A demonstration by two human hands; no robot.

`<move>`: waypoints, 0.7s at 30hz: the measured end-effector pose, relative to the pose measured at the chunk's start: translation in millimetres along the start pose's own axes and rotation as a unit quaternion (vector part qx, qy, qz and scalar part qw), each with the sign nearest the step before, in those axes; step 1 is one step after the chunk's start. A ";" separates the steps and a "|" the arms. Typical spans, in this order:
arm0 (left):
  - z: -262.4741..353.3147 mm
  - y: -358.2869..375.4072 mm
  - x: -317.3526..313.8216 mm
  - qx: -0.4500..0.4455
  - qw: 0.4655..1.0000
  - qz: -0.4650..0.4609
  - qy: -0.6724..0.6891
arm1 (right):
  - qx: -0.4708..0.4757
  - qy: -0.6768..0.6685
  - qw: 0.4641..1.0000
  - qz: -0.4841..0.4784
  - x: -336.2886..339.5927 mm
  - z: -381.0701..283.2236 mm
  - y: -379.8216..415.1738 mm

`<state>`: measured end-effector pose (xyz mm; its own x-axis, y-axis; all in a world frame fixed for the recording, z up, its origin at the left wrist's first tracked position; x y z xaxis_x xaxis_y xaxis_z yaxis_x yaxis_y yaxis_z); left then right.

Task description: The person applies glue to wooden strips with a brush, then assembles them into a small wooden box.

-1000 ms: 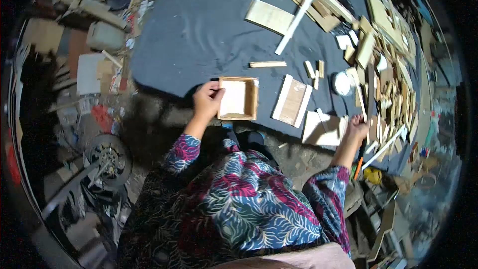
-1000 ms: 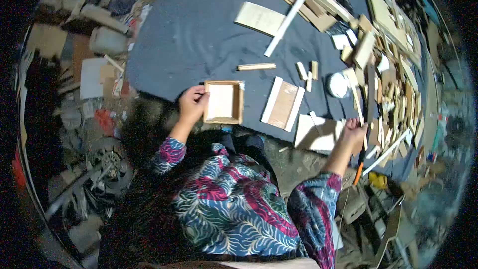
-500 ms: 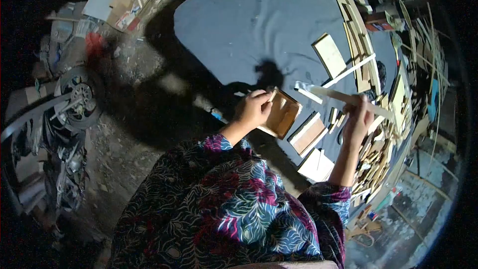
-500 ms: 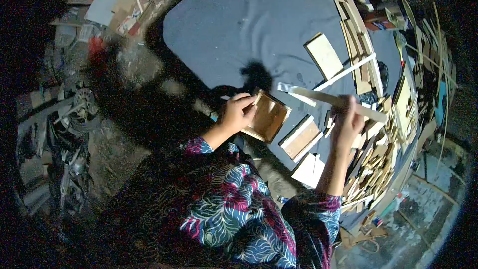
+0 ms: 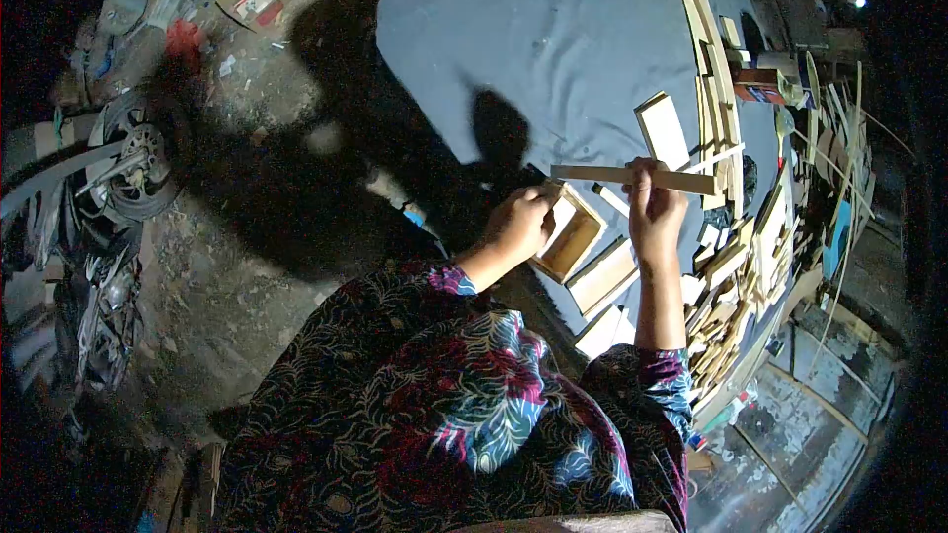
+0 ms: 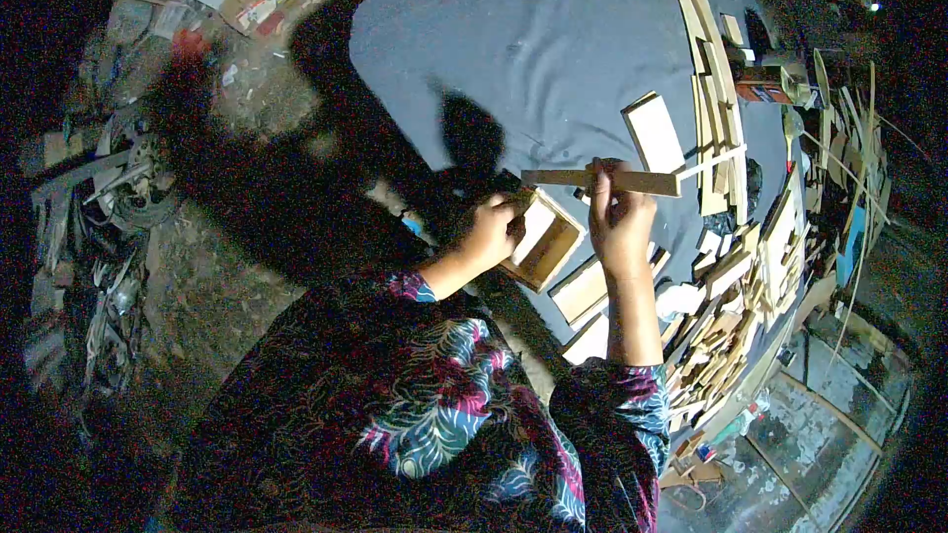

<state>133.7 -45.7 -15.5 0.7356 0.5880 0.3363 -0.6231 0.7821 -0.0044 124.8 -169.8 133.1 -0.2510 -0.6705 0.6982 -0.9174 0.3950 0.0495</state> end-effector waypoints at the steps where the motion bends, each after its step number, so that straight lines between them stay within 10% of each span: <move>1: -2.9 -0.8 -2.3 0.003 1.000 -0.007 0.000 | 0.003 0.053 0.999 -0.014 -2.5 0.7 1.3; 21: 7.2 0.0 5.2 -0.027 0.999 -0.001 -0.042 | 0.086 0.173 0.965 -0.177 -48.9 -20.4 -17.0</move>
Point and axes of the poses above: each hand's wrist, its own y-axis away from the middle knuckle, its own x-axis out of the back of the hand, z = x × y, the point moved 7 cm from there along -y, towards the middle knuckle, and after that the axes turned 15 degrees about -z, right-handed, at the moved point
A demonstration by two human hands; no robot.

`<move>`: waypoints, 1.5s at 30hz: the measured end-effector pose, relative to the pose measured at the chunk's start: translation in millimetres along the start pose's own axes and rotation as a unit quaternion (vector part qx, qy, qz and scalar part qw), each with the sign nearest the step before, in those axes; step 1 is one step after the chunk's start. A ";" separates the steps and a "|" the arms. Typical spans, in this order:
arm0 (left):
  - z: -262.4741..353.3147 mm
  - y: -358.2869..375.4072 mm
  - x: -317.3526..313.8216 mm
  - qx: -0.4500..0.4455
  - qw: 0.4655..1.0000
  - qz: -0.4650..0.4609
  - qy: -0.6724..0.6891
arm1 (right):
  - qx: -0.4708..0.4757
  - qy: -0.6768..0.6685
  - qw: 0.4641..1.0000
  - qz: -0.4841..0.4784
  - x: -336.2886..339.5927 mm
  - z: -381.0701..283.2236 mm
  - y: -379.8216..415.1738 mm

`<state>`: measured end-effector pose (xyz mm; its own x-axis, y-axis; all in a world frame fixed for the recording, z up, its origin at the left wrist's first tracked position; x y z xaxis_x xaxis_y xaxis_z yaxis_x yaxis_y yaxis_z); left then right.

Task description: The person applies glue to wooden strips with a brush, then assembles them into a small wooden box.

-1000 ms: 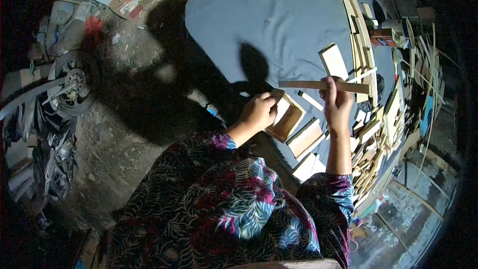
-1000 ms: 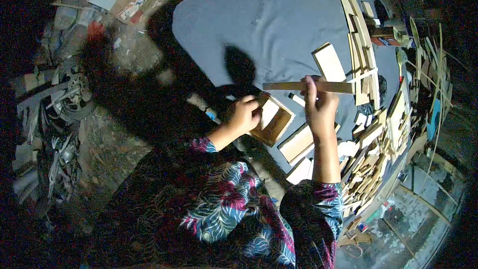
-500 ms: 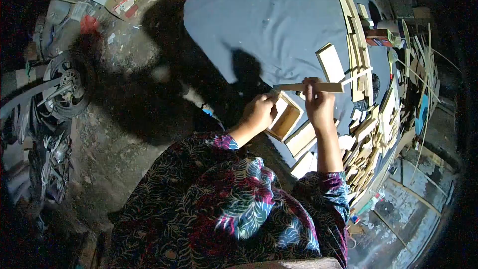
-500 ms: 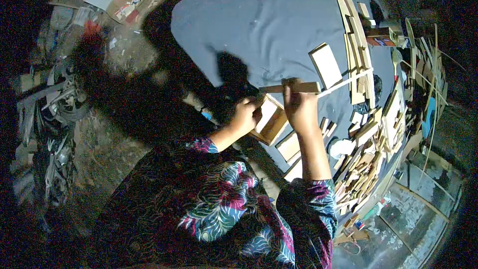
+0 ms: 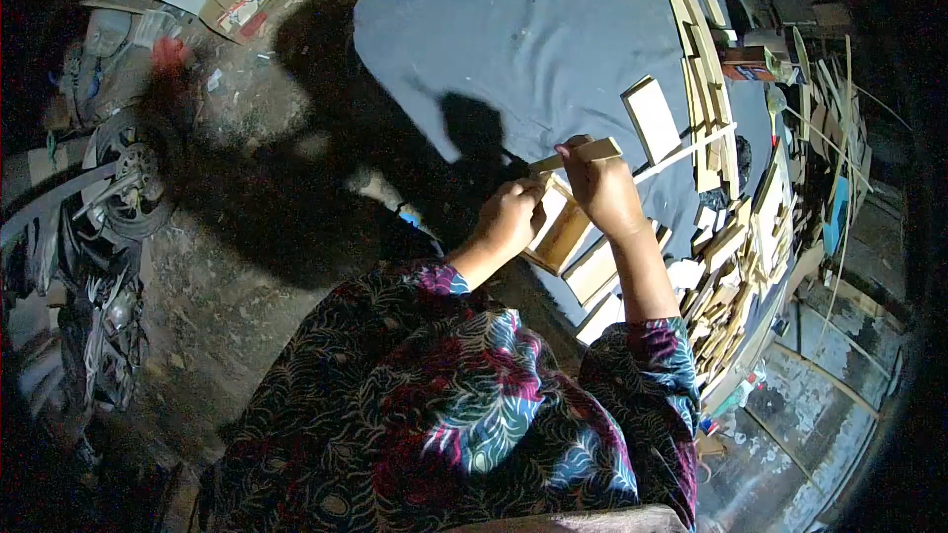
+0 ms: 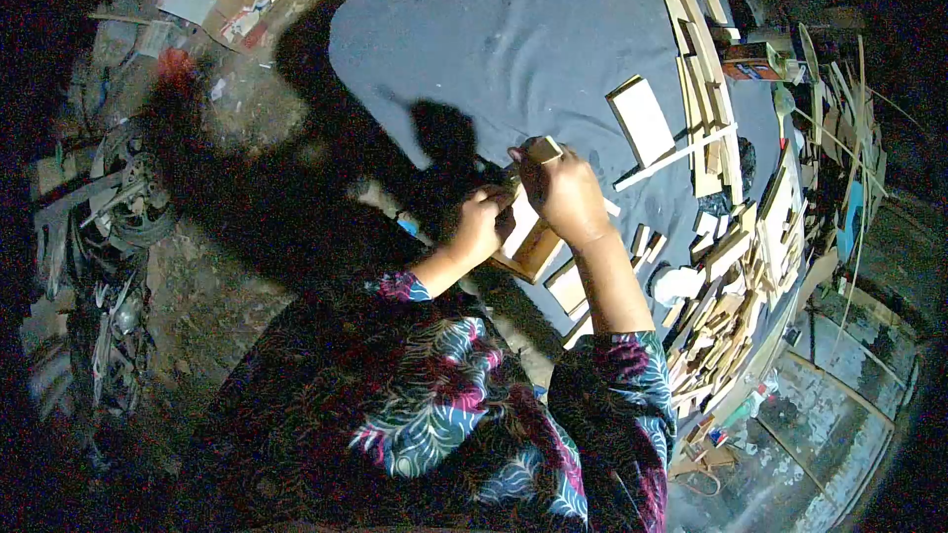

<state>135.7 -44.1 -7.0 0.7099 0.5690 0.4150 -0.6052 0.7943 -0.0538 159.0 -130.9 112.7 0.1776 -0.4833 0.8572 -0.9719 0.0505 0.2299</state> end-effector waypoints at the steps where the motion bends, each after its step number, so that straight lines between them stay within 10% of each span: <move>1: 0.6 -0.4 1.6 0.008 1.000 -0.001 0.012 | -0.001 0.012 1.000 -0.017 -2.1 -0.5 -0.9; 45: -14.8 0.8 1.5 0.065 0.996 -0.021 0.055 | 0.091 -0.059 0.986 -0.125 16.6 1.8 -7.0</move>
Point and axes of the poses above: each hand's wrist, its own y-axis away from the middle knuckle, its own x-axis out of the back of the hand, z = x × y, the point moved 7 cm from there along -y, towards the middle knuckle, and after that the axes turned 15 degrees about -z, right-handed, at the moved point
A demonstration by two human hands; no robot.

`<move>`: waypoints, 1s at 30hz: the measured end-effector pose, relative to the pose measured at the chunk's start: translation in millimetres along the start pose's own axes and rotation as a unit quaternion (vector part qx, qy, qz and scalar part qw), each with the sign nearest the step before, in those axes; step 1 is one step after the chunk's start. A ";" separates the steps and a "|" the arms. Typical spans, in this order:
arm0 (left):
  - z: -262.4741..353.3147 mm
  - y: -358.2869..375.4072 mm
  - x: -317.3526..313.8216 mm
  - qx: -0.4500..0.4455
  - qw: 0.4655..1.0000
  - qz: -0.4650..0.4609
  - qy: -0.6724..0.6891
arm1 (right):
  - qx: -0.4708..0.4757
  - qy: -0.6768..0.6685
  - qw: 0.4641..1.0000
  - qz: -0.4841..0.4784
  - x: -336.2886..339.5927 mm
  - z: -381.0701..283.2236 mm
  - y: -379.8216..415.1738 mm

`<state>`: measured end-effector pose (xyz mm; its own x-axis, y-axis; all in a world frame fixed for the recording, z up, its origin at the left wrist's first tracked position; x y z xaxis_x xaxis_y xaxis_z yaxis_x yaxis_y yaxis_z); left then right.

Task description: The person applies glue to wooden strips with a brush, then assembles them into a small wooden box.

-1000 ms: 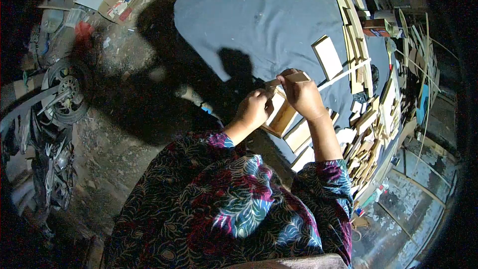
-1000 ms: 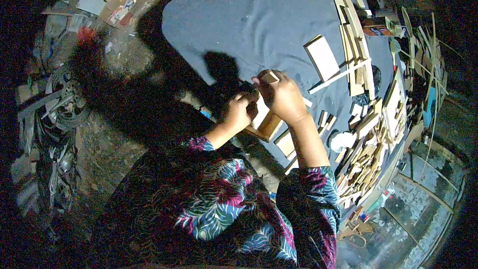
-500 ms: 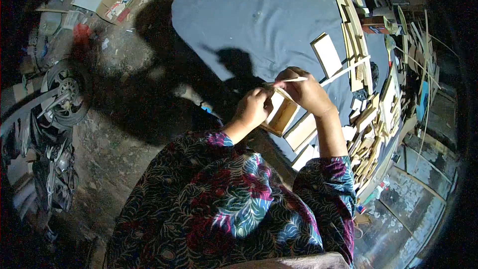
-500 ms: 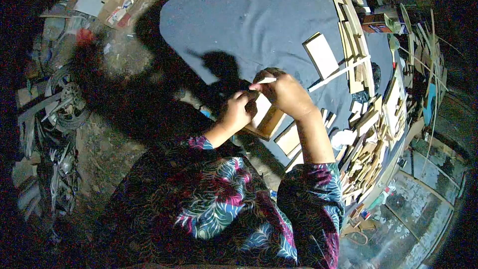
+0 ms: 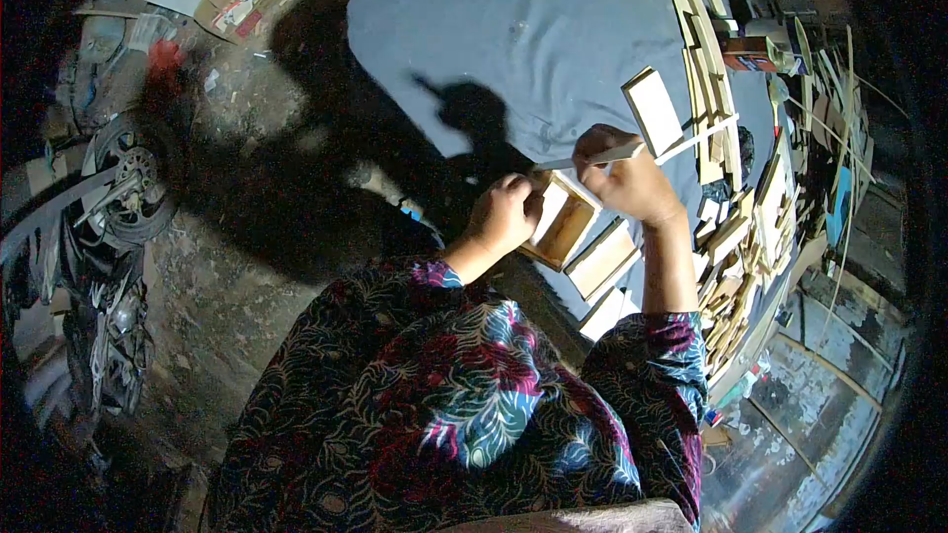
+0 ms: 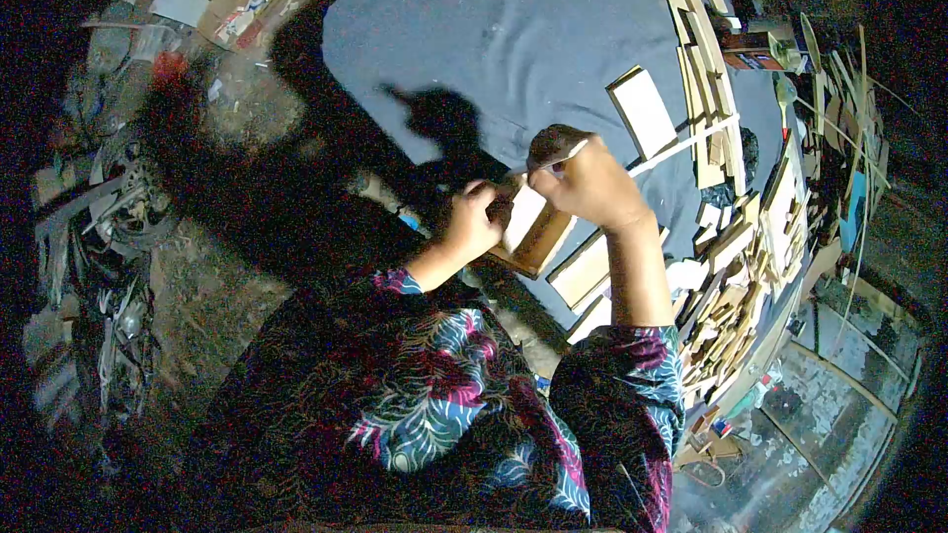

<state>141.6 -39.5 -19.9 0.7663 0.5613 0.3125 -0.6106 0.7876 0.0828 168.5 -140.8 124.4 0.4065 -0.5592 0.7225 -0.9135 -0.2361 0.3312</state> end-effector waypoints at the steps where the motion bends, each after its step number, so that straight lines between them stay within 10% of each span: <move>1: 5.5 0.8 4.4 -0.018 0.999 0.019 -0.023 | -0.001 -0.021 1.000 0.018 7.4 -2.9 1.5; 30: 4.7 -2.1 2.8 -0.035 0.999 0.021 0.003 | -0.034 0.003 0.999 -0.015 -3.1 -6.7 2.2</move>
Point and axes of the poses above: each hand's wrist, its own y-axis away from the middle knuckle, its own x-axis out of the back of the hand, z = x × y, the point moved 7 cm from there along -y, towards the middle knuckle, and after that the axes turned 15 degrees about -z, right-handed, at the moved point
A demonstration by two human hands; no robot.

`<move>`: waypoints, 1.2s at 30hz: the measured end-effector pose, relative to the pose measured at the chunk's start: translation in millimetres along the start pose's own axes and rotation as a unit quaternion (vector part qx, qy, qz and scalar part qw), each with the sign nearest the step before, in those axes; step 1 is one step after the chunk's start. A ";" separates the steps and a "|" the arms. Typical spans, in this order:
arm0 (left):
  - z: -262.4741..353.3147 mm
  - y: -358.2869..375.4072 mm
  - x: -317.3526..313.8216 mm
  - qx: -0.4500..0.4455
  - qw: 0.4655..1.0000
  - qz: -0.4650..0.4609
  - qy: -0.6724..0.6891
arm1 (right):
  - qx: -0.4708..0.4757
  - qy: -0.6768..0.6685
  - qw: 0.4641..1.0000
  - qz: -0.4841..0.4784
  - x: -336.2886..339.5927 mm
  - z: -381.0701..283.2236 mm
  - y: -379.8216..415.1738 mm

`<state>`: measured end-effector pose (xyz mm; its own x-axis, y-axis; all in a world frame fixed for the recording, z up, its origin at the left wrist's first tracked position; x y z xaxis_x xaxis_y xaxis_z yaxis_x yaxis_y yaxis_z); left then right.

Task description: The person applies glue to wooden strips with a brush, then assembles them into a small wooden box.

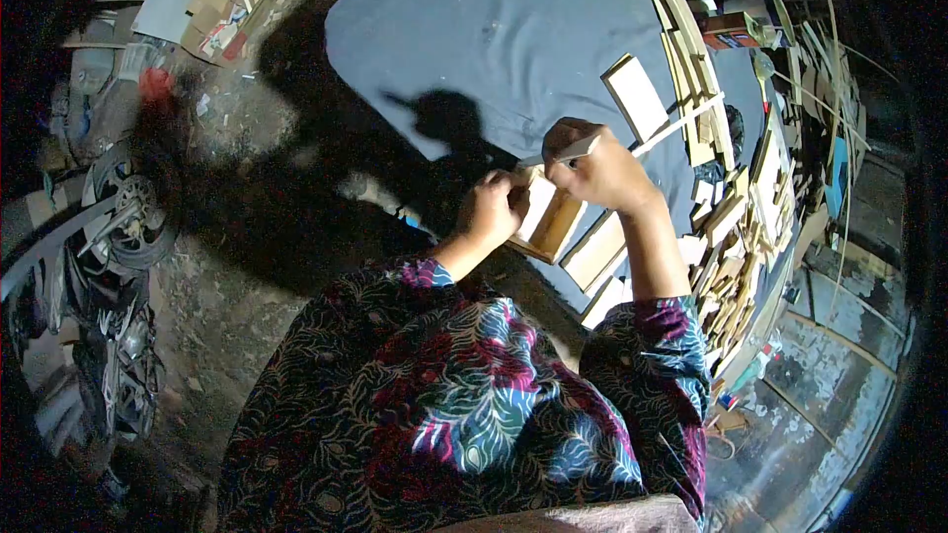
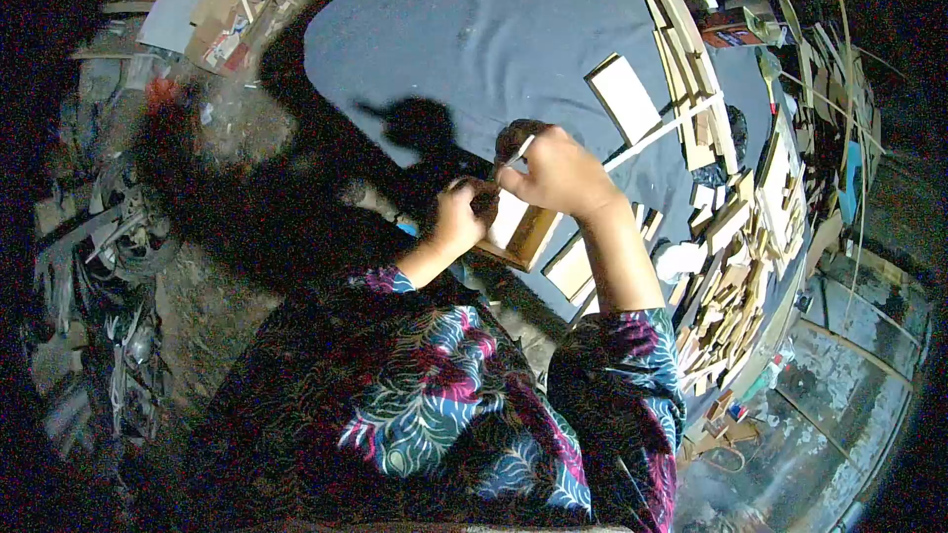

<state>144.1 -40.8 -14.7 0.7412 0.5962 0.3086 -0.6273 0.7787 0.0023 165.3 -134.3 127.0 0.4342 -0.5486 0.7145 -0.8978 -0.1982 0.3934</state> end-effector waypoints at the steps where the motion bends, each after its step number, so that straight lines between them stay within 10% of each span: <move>1: -2.0 0.2 0.2 0.012 1.000 -0.001 -0.003 | -0.005 0.019 1.000 -0.002 -3.6 2.6 -0.7; 32: 11.4 -2.9 11.8 -0.016 0.999 -0.030 -0.028 | 0.030 0.047 0.995 0.085 9.1 1.6 0.3; 36: 7.5 -3.4 10.3 0.001 0.995 -0.026 -0.097 | -0.073 0.056 0.992 -0.084 -16.3 1.8 -13.2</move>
<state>152.1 -38.7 -4.4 0.7131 0.5051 0.4862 -0.5895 0.8074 0.0256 170.0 -124.2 109.1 0.5905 -0.4217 0.6881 -0.7946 -0.1548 0.5870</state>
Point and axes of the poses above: each hand's wrist, its own y-axis away from the middle knuckle, its own x-axis out of the back of the hand, z = x × y, the point moved 7 cm from there along -y, towards the middle knuckle, and after that the axes turned 15 degrees about -z, right-handed, at the moved point
